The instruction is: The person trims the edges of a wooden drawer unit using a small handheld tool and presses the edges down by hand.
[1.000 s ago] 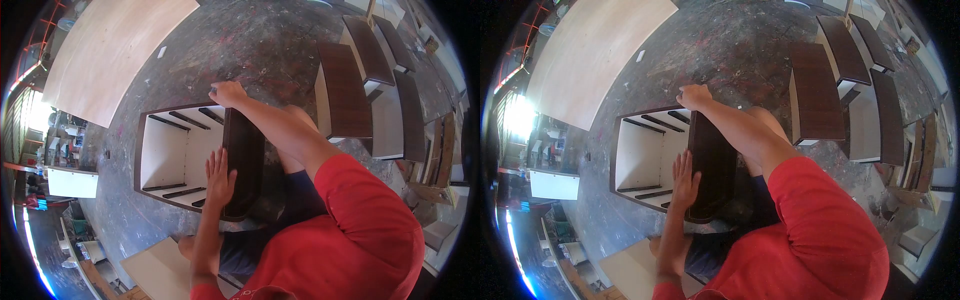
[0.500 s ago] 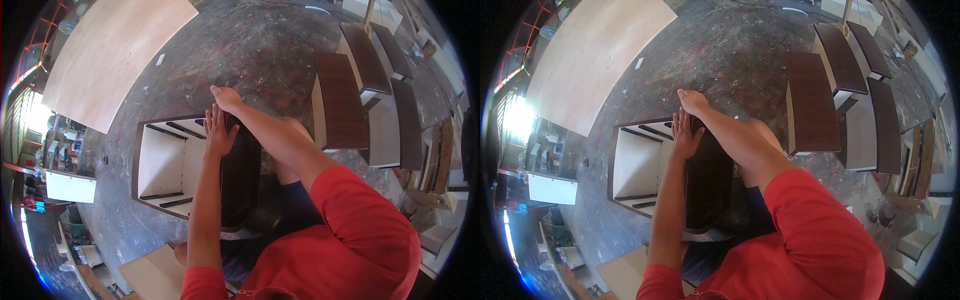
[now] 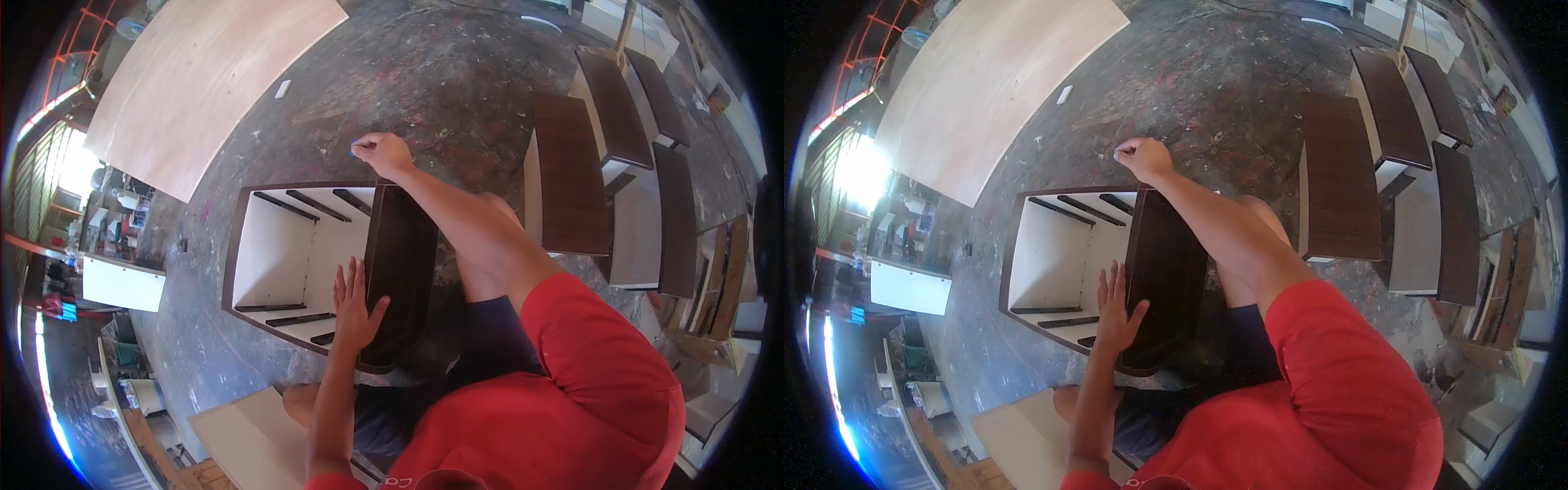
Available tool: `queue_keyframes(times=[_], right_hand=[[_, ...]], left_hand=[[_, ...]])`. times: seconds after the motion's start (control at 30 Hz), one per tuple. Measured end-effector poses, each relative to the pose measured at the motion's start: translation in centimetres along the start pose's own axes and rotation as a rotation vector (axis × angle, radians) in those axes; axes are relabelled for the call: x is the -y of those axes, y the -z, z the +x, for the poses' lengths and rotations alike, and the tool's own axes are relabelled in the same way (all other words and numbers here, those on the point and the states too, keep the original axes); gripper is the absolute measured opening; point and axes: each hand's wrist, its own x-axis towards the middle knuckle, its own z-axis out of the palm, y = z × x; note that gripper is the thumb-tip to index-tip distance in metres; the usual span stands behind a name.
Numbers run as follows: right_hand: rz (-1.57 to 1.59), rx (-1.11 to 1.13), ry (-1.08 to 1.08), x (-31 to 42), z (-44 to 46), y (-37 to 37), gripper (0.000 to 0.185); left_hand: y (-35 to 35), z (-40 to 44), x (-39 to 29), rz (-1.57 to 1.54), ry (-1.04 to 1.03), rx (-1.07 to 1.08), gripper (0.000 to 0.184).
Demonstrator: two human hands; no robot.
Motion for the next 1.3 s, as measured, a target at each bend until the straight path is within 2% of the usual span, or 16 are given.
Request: queue_keyframes(times=[0.07,0.17,0.27,0.5,0.63,0.83,1.17,1.3], right_hand=[[-0.020,0.015,0.043,1.0,-0.4,0.7,0.036],[0.045,0.070,0.247,0.9,-0.7,1.2,0.031],[-0.136,0.065,0.313,1.7,-1.3,2.5,0.027],[-0.531,0.294,0.529,0.9,-2.6,5.1,0.022],[-0.630,0.306,0.664,-0.9,-2.5,5.0,0.018],[-0.842,0.401,0.636,0.1,-3.5,4.8,0.019],[-0.868,0.487,0.819,2.6,-7.3,3.5,0.013],[-0.720,0.644,0.884,2.8,-11.0,1.5,0.013]], left_hand=[[0.1,-2.3,0.4,-0.061,0.015,0.015,0.082],[0.1,-4.7,0.9,-0.386,0.045,-0.007,0.072],[0.2,-5.6,0.9,-0.345,0.070,-0.047,0.067],[0.0,-7.2,-0.2,-0.335,0.269,-0.153,0.056],[-0.4,-9.2,-1.5,-0.332,0.330,-0.238,0.052],[-1.4,-12.3,-0.5,-0.169,0.318,-0.337,0.045],[-1.2,-14.8,-0.8,-0.089,0.332,-0.378,0.036],[-1.5,-15.1,0.0,-0.151,0.250,-0.383,0.034]])
